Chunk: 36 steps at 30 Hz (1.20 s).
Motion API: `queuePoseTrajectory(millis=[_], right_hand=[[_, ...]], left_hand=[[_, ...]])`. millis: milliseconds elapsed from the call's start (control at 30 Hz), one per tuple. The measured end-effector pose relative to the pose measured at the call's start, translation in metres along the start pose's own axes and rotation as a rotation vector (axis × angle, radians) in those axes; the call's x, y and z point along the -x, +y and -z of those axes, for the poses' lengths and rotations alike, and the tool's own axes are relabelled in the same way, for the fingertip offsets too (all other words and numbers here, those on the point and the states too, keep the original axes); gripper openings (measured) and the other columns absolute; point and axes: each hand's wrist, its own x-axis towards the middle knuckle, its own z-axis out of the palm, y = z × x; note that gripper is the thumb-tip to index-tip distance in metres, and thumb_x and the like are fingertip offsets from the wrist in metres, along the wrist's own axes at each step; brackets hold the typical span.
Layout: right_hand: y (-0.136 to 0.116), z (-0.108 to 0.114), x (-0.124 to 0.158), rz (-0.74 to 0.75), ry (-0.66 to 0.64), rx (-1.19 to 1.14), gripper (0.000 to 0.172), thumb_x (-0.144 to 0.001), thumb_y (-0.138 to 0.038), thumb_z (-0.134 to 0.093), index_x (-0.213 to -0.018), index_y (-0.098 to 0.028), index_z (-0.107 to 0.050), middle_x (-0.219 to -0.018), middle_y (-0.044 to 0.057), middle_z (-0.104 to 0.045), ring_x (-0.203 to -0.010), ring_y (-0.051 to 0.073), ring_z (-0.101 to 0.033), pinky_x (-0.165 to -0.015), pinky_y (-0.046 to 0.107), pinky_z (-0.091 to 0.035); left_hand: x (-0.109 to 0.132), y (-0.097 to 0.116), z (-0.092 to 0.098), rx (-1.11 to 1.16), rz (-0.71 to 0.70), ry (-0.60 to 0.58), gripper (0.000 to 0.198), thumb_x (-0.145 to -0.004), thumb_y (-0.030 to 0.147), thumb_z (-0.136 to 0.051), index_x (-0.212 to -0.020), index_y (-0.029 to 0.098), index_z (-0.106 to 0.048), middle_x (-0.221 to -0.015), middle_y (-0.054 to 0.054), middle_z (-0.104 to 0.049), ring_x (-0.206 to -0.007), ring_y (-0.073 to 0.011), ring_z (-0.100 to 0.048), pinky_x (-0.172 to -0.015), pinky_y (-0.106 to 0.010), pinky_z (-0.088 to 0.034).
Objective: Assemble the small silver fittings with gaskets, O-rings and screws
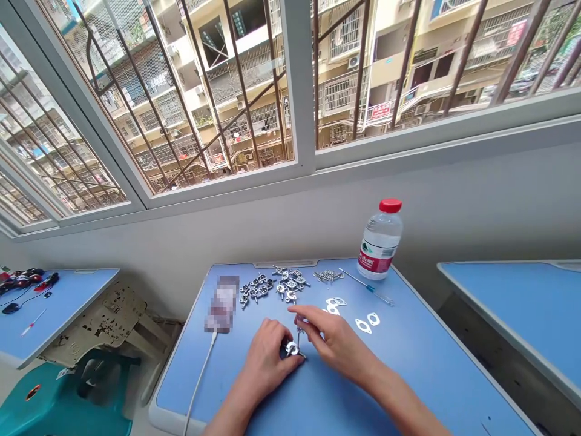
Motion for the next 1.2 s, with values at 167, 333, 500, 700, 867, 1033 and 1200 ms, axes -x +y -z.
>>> queuePoseTrajectory(millis=[167,333,500,700,867,1033,1200], right_hand=[[-0.005,0.0009,-0.001,0.019,0.016,0.0,0.03,-0.094,-0.027,-0.045,-0.115,-0.026,-0.067,-0.096,0.007,-0.075,-0.076,0.019,-0.071,-0.057,0.025,-0.059],[-0.0057,0.0013,-0.0019,0.069,0.032,0.023,0.03,-0.095,-0.027,-0.045,-0.114,-0.027,-0.068,-0.09,0.006,-0.075,-0.066,0.018,-0.07,-0.054,0.025,-0.058],[-0.0057,0.0008,-0.0033,0.08,0.058,0.046,0.03,-0.095,-0.029,-0.045,-0.114,-0.027,-0.068,-0.089,0.006,-0.076,-0.064,0.018,-0.07,-0.054,0.026,-0.059],[-0.0031,-0.0012,-0.0042,0.095,0.08,0.082,0.029,-0.096,-0.034,-0.046,-0.111,-0.026,-0.069,-0.088,0.008,-0.076,-0.064,0.02,-0.071,-0.057,0.027,-0.06],[0.0009,-0.0038,-0.0026,0.14,0.107,0.09,0.026,-0.096,-0.033,-0.048,-0.112,-0.027,-0.068,-0.088,0.007,-0.076,-0.07,0.02,-0.072,-0.058,0.025,-0.059],[-0.0027,-0.004,-0.0034,0.123,0.077,0.029,0.018,-0.096,-0.029,-0.048,-0.099,-0.025,-0.065,-0.078,0.004,-0.072,-0.059,0.016,-0.066,-0.053,0.025,-0.055],[-0.007,-0.0071,-0.0041,0.12,0.116,0.097,0.018,-0.096,-0.028,-0.048,-0.082,-0.022,-0.057,-0.065,0.001,-0.06,-0.056,0.015,-0.056,-0.053,0.026,-0.048]], left_hand=[[0.0006,0.0016,0.0004,-0.017,0.031,0.003,0.029,-0.075,0.029,-0.077,-0.082,0.021,-0.05,-0.088,-0.001,-0.059,-0.086,-0.0211,-0.051,-0.074,-0.034,-0.039],[0.0002,-0.0011,-0.0008,-0.046,0.033,0.007,0.032,-0.074,0.034,-0.079,-0.079,0.021,-0.05,-0.09,-0.002,-0.059,-0.087,-0.0225,-0.051,-0.074,-0.035,-0.04],[0.0003,-0.0034,-0.0034,-0.092,0.008,-0.01,0.028,-0.074,0.033,-0.076,-0.081,0.021,-0.052,-0.092,-0.003,-0.059,-0.089,-0.023,-0.051,-0.076,-0.036,-0.042],[0.0039,-0.0005,-0.0011,-0.154,-0.02,-0.026,0.013,-0.078,0.021,-0.064,-0.083,0.021,-0.052,-0.094,-0.005,-0.059,-0.092,-0.0236,-0.051,-0.078,-0.038,-0.043],[0.0044,-0.002,0.0007,-0.12,-0.031,-0.052,0.014,-0.08,0.024,-0.065,-0.084,0.021,-0.051,-0.098,-0.005,-0.059,-0.094,-0.0234,-0.052,-0.079,-0.037,-0.044],[0.0026,-0.002,0.0027,-0.098,-0.041,-0.083,0.013,-0.083,0.021,-0.063,-0.081,0.022,-0.05,-0.097,-0.004,-0.06,-0.092,-0.023,-0.051,-0.079,-0.036,-0.044],[0.0009,0.001,0.0064,-0.072,-0.052,-0.082,0.013,-0.083,0.015,-0.061,-0.079,0.022,-0.05,-0.093,-0.003,-0.058,-0.089,-0.0224,-0.051,-0.078,-0.036,-0.044]])
